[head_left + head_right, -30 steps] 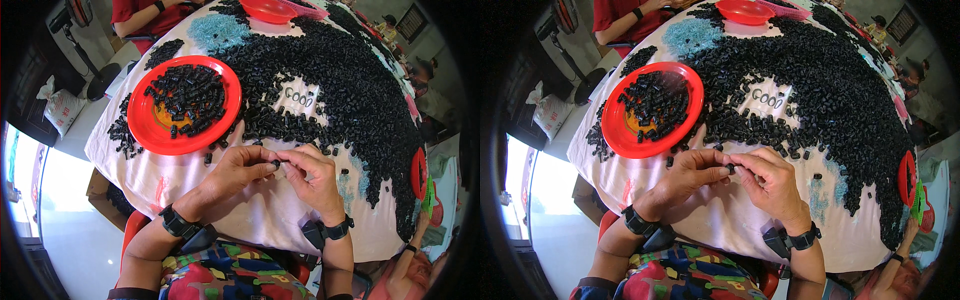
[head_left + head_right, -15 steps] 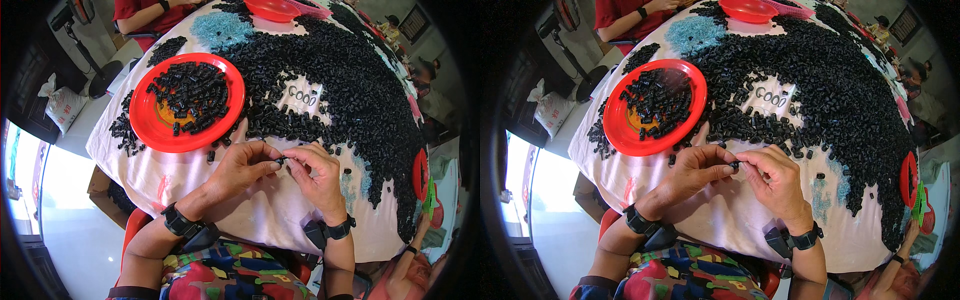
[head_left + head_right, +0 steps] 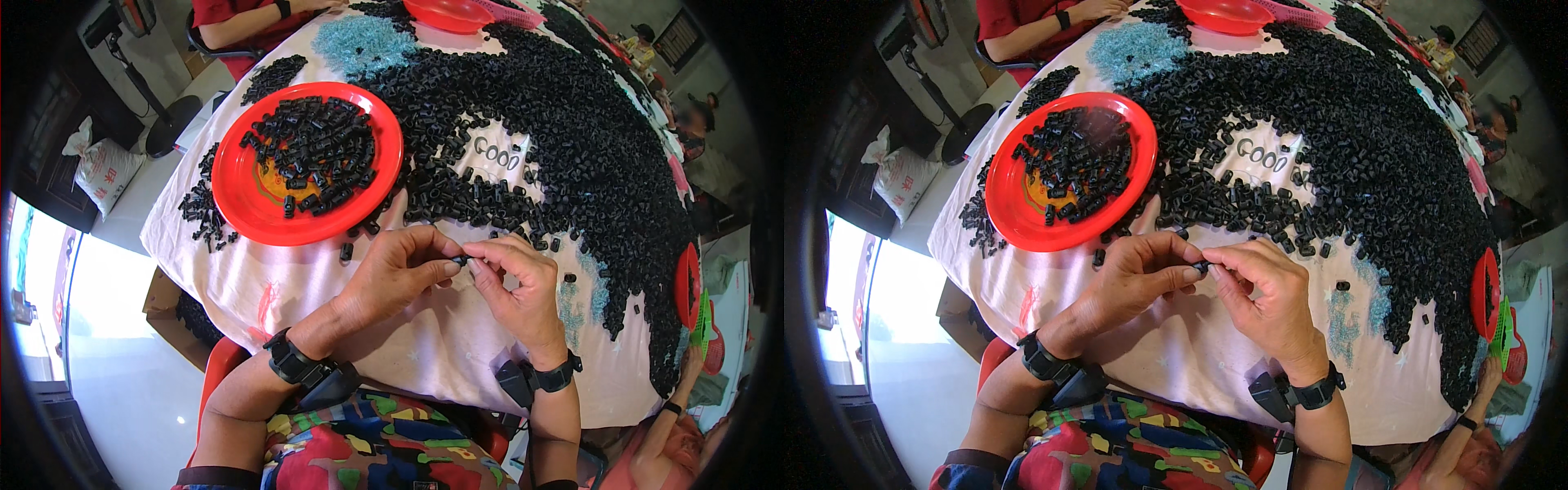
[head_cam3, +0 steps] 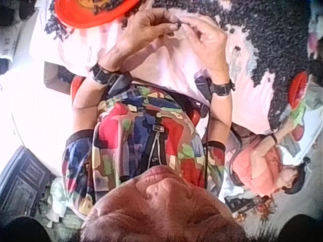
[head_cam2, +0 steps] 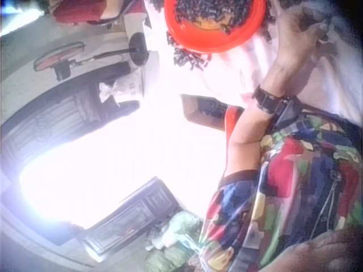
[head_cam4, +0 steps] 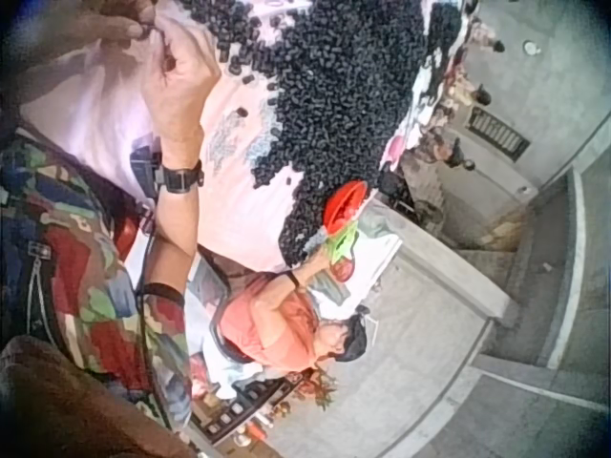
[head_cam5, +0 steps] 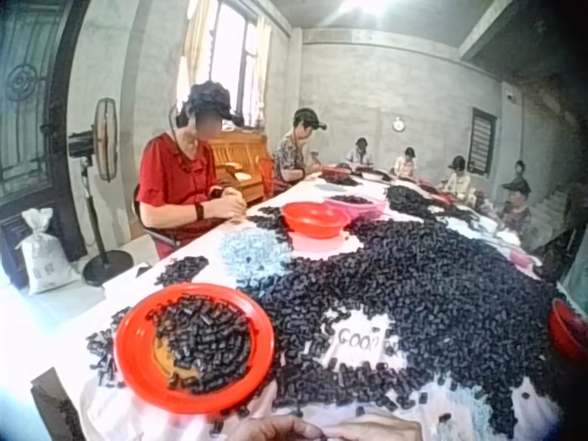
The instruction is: Inspecting and sorting small black manufactured components on a table.
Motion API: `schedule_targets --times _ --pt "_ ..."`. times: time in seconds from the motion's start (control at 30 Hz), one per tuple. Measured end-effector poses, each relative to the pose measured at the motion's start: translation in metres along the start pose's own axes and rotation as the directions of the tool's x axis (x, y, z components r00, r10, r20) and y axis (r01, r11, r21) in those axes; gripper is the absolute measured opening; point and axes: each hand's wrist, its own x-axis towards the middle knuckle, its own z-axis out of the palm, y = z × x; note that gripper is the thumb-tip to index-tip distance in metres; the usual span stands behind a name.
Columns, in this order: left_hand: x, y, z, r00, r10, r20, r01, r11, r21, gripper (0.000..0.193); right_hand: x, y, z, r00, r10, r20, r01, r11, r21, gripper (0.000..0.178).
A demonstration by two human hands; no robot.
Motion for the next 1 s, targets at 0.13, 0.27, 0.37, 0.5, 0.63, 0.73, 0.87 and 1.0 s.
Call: schedule_targets --times 0.13,0.27,0.37,0.5,0.63,0.73,0.87,1.0 --pt "-0.002 0.004 0.002 1.000 0.017 -0.014 -0.016 0.994 0.109 0.022 0.000 -0.002 -0.002 0.999 0.030 0.018 -0.030 1.000 -0.001 0.021" --pt "-0.003 0.008 0.008 0.997 0.064 -0.053 -0.052 0.979 0.197 0.017 -0.002 0.001 -0.001 1.000 -0.009 0.008 0.009 1.000 0.009 0.018" --pt "-0.004 0.008 0.009 0.994 0.081 -0.073 -0.055 0.950 0.309 0.015 -0.002 0.001 0.000 1.000 0.001 0.016 -0.001 1.000 0.016 0.016" --pt "-0.007 0.011 0.014 0.987 0.140 -0.085 -0.088 0.893 0.441 0.016 -0.003 0.002 0.001 1.000 -0.013 0.018 0.013 1.000 -0.007 0.016" --pt "-0.008 0.009 0.018 0.983 0.153 -0.103 -0.087 0.877 0.472 0.017 -0.003 0.001 0.002 0.999 0.040 0.034 -0.039 0.999 -0.021 0.016" --pt "-0.006 0.008 0.017 0.987 0.017 -0.159 0.055 0.899 0.435 0.018 -0.003 0.000 0.007 0.987 0.158 0.017 -0.158 0.987 0.003 0.017" --pt "-0.001 0.001 0.013 0.986 -0.102 -0.135 0.112 0.991 0.074 0.023 -0.002 0.003 0.009 0.993 0.118 -0.031 -0.119 0.992 -0.051 0.021" --pt "0.001 0.003 0.012 0.990 -0.089 -0.111 0.082 0.995 -0.065 0.025 0.000 0.001 0.004 1.000 0.020 0.017 -0.020 0.999 -0.028 0.031"
